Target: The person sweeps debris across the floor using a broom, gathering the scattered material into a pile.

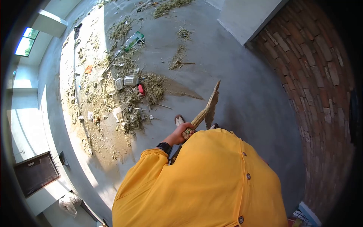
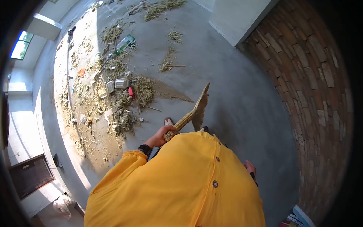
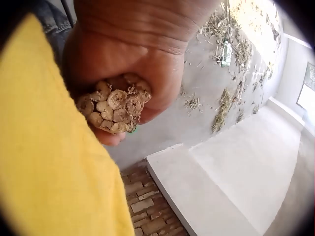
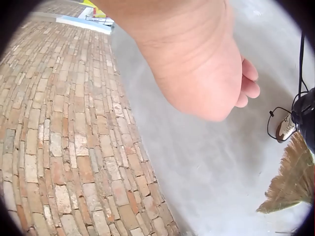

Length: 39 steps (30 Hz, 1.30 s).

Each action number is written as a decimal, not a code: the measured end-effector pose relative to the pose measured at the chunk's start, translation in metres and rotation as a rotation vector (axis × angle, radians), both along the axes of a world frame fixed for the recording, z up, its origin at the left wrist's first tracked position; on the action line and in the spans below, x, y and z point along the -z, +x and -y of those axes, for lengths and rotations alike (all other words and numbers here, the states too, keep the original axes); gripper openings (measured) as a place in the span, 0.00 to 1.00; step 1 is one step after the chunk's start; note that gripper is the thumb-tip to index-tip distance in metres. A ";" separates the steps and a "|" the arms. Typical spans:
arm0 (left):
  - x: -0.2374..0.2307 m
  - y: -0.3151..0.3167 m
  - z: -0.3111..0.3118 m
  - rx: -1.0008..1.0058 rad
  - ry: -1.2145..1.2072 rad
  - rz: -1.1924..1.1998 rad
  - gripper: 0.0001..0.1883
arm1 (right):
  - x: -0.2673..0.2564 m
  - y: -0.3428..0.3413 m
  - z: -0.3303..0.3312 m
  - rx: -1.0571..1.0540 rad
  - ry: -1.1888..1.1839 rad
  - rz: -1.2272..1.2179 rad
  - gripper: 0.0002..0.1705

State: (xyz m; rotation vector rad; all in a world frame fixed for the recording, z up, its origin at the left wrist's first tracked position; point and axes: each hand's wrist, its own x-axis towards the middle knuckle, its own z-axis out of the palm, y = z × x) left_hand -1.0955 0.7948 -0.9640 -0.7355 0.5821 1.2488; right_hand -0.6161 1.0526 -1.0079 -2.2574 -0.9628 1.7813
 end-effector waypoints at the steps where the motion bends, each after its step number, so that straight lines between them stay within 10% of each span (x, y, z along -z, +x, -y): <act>1: 0.006 0.002 -0.004 -0.011 -0.027 -0.011 0.08 | -0.016 -0.009 0.003 -0.013 0.000 0.050 0.19; 7: 0.065 -0.028 0.024 -0.477 0.042 0.314 0.10 | -0.073 -0.051 0.014 0.050 -0.041 0.128 0.20; 13: 0.063 -0.042 0.050 -0.759 0.054 0.096 0.08 | -0.079 -0.064 0.001 0.138 -0.071 0.093 0.21; 15: 0.048 -0.035 0.040 -0.690 -0.118 -0.208 0.10 | -0.073 -0.064 -0.005 0.131 -0.076 0.070 0.21; 21: 0.001 -0.017 0.087 -0.614 0.049 -0.078 0.09 | -0.014 -0.054 -0.031 0.107 -0.211 -0.058 0.19; 24: -0.018 -0.013 0.085 -0.555 0.073 -0.023 0.08 | -0.072 -0.118 -0.021 -0.252 -0.078 0.140 0.19; 39: 0.005 0.020 -0.071 0.600 -0.049 -0.295 0.08 | -0.064 -0.028 -0.022 -0.063 -0.082 0.029 0.19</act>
